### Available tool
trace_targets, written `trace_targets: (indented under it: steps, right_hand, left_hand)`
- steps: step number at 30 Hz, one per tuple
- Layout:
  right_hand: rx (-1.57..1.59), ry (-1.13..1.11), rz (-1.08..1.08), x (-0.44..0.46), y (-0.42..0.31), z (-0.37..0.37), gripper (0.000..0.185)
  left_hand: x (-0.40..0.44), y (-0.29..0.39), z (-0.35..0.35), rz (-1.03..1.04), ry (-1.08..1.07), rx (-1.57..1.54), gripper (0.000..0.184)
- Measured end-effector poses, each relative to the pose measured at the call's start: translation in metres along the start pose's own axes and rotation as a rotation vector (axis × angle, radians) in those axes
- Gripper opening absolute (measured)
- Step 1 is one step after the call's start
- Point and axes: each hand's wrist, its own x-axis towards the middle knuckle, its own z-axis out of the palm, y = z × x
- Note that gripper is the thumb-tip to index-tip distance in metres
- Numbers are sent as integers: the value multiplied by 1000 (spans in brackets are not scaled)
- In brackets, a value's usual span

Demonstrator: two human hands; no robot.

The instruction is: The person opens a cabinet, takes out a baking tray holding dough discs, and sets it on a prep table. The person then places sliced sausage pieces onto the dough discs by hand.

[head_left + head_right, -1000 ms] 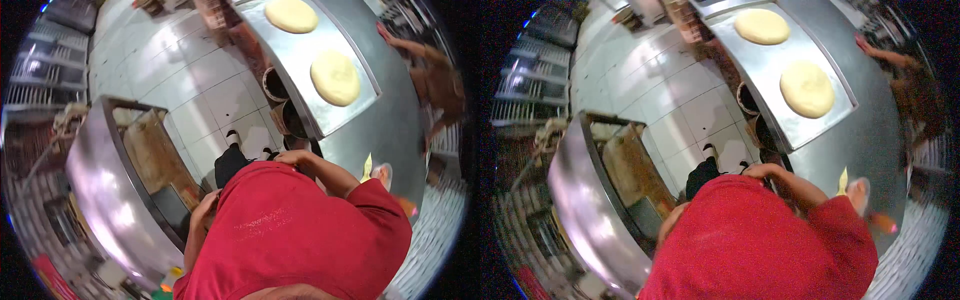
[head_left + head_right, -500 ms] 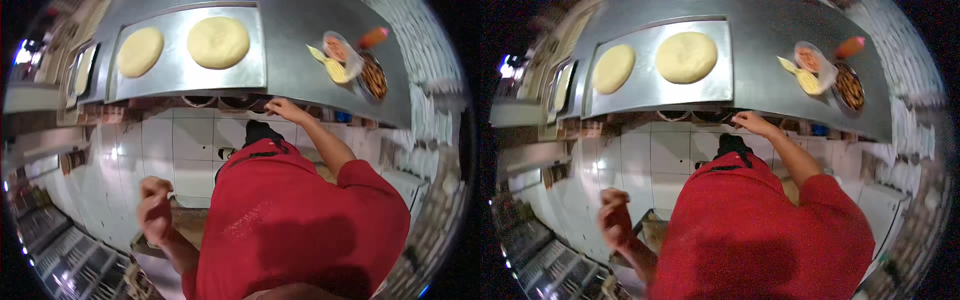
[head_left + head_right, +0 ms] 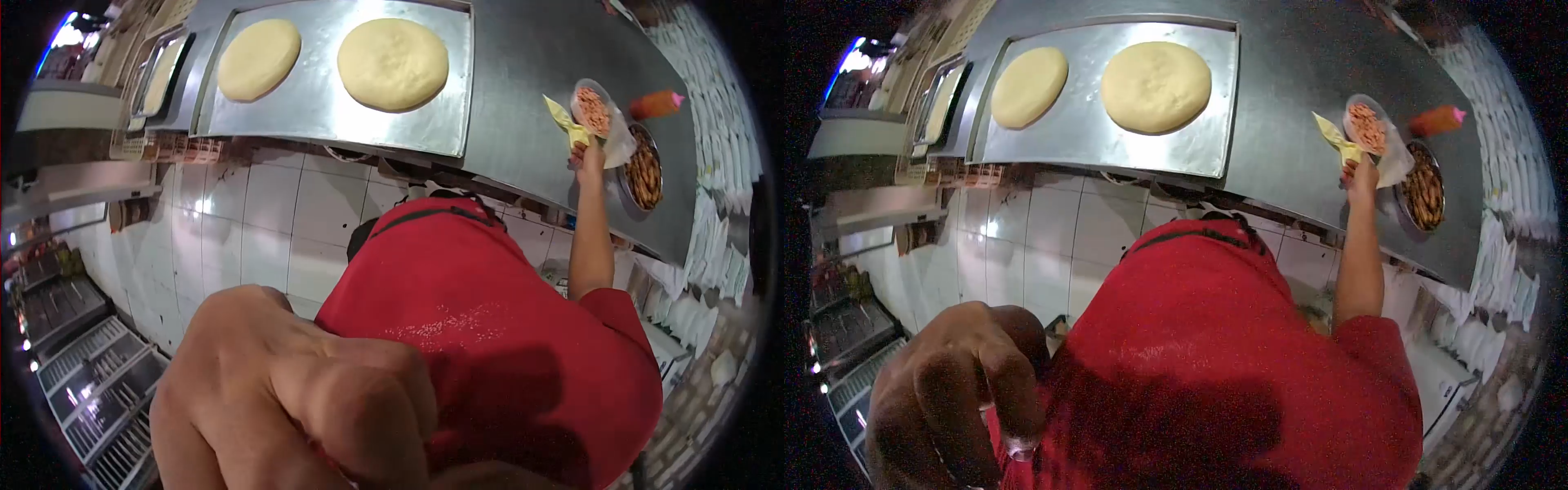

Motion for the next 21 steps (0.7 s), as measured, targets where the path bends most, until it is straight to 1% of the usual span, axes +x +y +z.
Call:
trace_targets:
  steps: [2,3,5,6,11,13,14,17,18,21]
  right_hand:
    - [142,168,117,11,-7,-1,41]
    - [133,149,118,15,-7,-1,41]
    - [296,254,1,31,-14,4,42]
    - [290,230,-4,45,-16,10,42]
    - [261,165,-7,93,-8,4,29]
    - [210,154,-9,102,-12,20,22]
    - [201,138,-7,106,-11,30,22]
    - [50,-28,-31,94,-15,58,13]
    - [43,-34,-29,87,-16,67,13]
    - [9,-156,-107,56,-12,101,12]
  left_hand:
    - [3,-6,-1,12,24,26,12]
    - [4,-9,-2,16,27,38,12]
    - [3,-14,3,31,31,72,13]
    - [2,-16,3,37,40,81,13]
    - [-7,-24,6,63,89,118,14]
    - [-10,-26,10,78,109,140,15]
    - [-12,-26,12,85,116,154,15]
    - [-16,-27,16,101,135,179,16]
    - [-17,-27,18,108,140,181,16]
    - [-21,-24,21,117,149,208,17]
